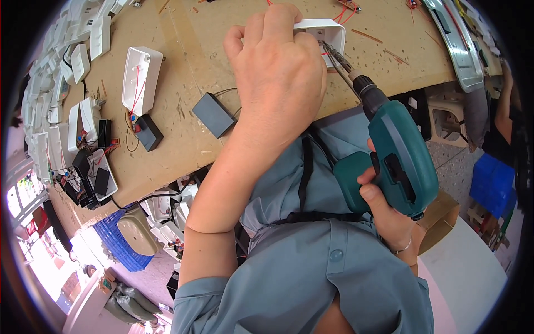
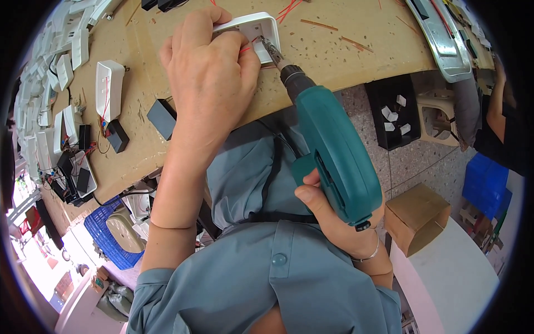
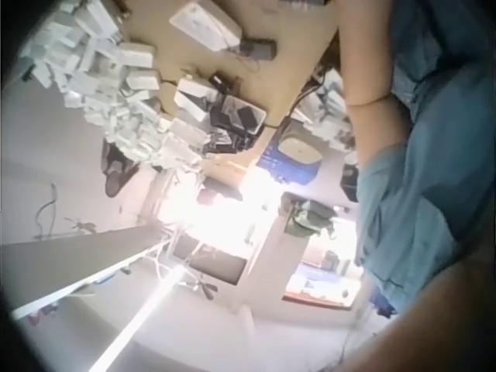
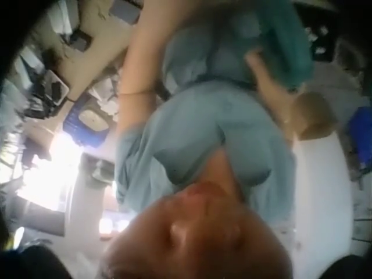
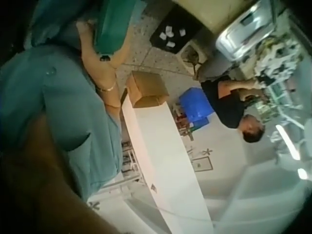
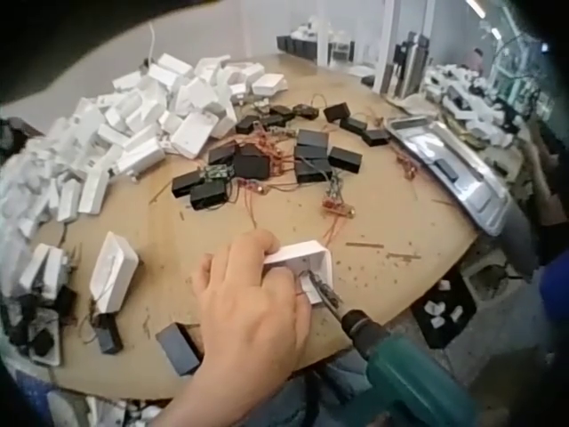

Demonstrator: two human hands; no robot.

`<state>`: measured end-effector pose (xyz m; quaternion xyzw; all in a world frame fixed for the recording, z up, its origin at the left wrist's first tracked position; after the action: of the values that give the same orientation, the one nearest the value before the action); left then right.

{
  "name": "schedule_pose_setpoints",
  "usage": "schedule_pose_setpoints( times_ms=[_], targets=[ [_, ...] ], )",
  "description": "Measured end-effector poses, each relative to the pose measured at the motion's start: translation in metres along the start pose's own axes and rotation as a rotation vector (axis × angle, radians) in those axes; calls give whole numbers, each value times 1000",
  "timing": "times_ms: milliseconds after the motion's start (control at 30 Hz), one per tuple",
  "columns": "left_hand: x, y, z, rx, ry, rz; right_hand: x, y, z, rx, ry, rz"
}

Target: Soldering wires and circuit boards into plastic housings for electronic product assembly.

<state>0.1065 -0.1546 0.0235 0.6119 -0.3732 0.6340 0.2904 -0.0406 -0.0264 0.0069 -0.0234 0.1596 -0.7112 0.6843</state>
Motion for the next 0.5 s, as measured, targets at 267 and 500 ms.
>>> schedule_pose_setpoints(
  times_ms=[267,500],
  targets=[
    [13,12,0,221,-432,736,0,-1,-2,-16,-13,-20],
    [2,21,9,218,-432,741,-1,-2,1,-38,-66,-1]
  ],
)
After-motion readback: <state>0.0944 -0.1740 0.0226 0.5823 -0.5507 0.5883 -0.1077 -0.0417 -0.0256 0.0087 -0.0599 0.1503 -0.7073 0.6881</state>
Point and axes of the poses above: each hand's wrist, its own x-axis towards the middle knuckle, its own y-axis out of the palm, z = x × y, the point moved 6 cm from there along x, towards the middle knuckle, and after that the axes turned 3 degrees about -z, right-handed, at the moved point
